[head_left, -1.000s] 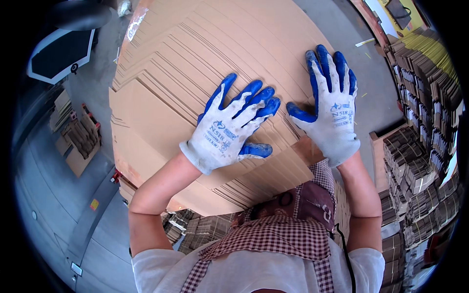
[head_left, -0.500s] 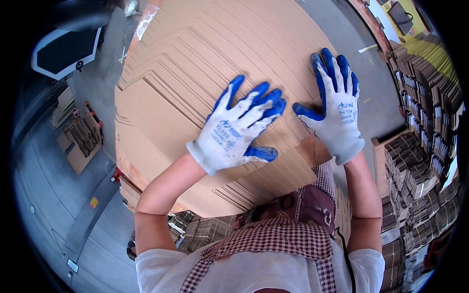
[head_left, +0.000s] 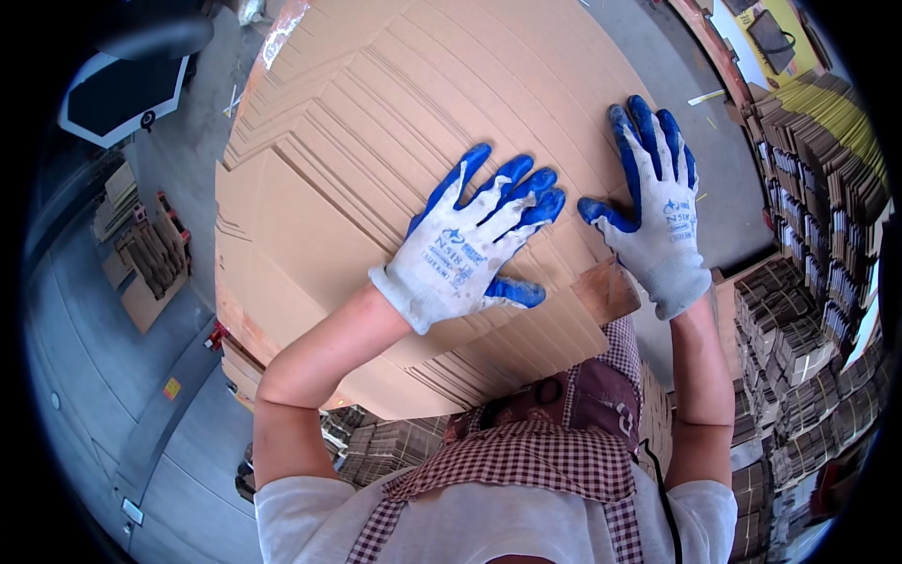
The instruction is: The person aligns a stack of flat cardboard pieces and then uses a small scraper to spread a white adhesive substance from a plastic bag onto the surface of the cardboard. The person works methodically to cover a rectangular area of the board with the glue.
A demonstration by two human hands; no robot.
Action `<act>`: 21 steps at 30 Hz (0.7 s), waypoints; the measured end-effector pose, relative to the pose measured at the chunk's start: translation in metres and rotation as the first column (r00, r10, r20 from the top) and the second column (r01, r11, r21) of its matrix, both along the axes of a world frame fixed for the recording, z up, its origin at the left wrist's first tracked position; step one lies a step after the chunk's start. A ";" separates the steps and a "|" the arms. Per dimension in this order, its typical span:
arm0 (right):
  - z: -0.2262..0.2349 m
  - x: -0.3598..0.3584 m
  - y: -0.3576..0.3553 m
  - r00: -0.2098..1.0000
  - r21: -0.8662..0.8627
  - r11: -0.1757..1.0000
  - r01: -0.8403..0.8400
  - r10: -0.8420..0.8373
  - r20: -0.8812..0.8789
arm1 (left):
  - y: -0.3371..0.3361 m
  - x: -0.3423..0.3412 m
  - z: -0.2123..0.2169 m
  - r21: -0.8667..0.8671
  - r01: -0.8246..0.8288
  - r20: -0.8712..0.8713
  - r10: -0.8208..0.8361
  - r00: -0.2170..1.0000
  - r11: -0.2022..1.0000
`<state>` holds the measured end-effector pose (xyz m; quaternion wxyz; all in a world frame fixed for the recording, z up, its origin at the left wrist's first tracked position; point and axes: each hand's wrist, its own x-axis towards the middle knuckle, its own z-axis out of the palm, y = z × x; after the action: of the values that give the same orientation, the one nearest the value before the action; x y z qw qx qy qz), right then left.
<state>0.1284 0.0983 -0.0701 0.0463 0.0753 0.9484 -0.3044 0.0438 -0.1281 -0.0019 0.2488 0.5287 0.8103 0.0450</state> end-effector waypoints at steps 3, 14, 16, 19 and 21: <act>0.000 -0.001 0.001 1.000 -0.011 1.000 -0.002 0.002 -0.012 | -0.003 0.001 0.000 0.000 -0.001 0.010 0.001 1.000 1.000; 0.017 0.004 -0.009 0.999 0.038 0.999 0.027 -0.025 -0.048 | -0.029 0.005 -0.004 0.238 0.009 -0.133 0.024 0.991 0.971; 0.027 0.007 -0.021 0.997 0.017 0.999 0.038 -0.037 -0.063 | -0.036 0.000 -0.004 0.300 0.009 -0.142 0.035 0.989 0.954; 0.026 0.011 -0.036 0.998 -0.058 0.998 0.024 -0.027 -0.050 | -0.039 -0.005 -0.004 0.347 -0.007 -0.123 0.053 0.991 0.938; 0.021 0.012 -0.039 0.999 -0.026 1.000 0.016 -0.017 -0.047 | -0.038 -0.006 -0.005 0.373 -0.022 -0.110 0.068 0.992 0.928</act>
<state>0.1405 0.0588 -0.0496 0.0225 0.0754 0.9447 -0.3184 0.0378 -0.1659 -0.0064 0.0940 0.5493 0.8126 0.1707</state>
